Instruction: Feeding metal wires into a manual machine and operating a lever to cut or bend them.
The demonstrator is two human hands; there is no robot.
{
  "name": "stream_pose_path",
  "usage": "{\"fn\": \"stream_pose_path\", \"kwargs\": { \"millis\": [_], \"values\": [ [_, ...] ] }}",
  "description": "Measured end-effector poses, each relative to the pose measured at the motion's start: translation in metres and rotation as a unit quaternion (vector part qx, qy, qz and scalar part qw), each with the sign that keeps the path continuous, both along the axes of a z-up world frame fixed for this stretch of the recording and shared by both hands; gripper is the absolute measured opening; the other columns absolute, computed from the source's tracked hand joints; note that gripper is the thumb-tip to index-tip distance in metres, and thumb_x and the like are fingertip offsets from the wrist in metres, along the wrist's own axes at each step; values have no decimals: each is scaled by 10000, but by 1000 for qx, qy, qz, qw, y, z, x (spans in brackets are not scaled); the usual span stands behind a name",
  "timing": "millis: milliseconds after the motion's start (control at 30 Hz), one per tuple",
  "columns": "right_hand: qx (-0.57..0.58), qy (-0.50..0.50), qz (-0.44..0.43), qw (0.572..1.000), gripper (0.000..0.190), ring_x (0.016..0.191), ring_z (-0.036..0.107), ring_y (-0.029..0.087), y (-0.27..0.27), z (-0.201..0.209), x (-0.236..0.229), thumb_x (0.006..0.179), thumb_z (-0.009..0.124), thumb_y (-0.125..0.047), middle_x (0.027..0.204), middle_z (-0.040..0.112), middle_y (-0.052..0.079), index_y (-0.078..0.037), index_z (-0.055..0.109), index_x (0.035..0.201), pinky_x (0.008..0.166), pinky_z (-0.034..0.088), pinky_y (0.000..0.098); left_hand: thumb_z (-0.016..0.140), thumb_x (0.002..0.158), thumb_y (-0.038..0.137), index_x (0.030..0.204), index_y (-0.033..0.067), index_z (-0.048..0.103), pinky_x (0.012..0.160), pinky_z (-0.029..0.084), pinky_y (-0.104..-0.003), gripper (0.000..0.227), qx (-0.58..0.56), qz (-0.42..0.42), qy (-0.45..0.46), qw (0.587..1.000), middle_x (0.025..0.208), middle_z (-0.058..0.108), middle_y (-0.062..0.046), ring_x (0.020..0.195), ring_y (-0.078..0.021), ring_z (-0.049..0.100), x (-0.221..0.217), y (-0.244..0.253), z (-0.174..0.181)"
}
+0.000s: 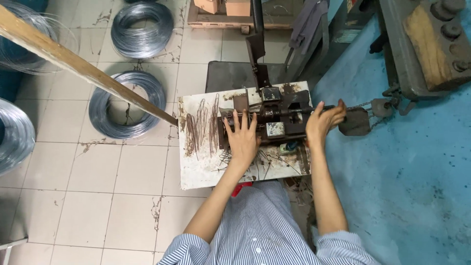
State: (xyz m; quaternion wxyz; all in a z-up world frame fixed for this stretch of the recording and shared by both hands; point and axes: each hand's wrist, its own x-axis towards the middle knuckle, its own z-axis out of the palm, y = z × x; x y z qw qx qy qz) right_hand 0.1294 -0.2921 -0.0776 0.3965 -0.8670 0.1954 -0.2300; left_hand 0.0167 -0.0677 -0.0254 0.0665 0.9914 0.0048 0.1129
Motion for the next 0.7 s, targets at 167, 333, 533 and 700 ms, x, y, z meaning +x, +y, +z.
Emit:
{"fn": "stream_pose_path", "kwargs": {
  "millis": [167,333,533,700],
  "values": [
    [-10,46,4,999,291,1187,540,445,0,-20,14,1133,457,-313,1258,434,150,-110,370,1322,986,420,623,796,725,309,1461,153,535,1156,118,-723,796,6,-11,10,1000,1528,459,-209,1452,-491,357,-1,3,11],
    [-71,74,-2,995,241,1080,613,398,6,-6,8,1136,427,-340,1133,542,114,-106,437,1193,903,436,608,798,711,313,1442,150,553,1179,112,-693,788,-2,-11,35,999,1517,476,-192,1460,-479,352,-2,3,16],
    [-88,43,8,995,223,974,653,394,5,-5,4,1150,387,-305,1064,567,112,-96,465,1164,835,478,595,709,763,253,1582,78,318,1208,78,-632,924,-68,6,78,995,1595,400,-169,1512,-411,280,-5,4,24],
    [-122,31,47,991,222,898,700,468,15,8,-2,1143,406,-239,1044,637,178,-50,461,1247,757,536,605,738,697,220,1578,15,288,1193,76,-674,1010,-44,12,26,999,1544,477,-177,1475,-445,335,1,0,13]
  ]
}}
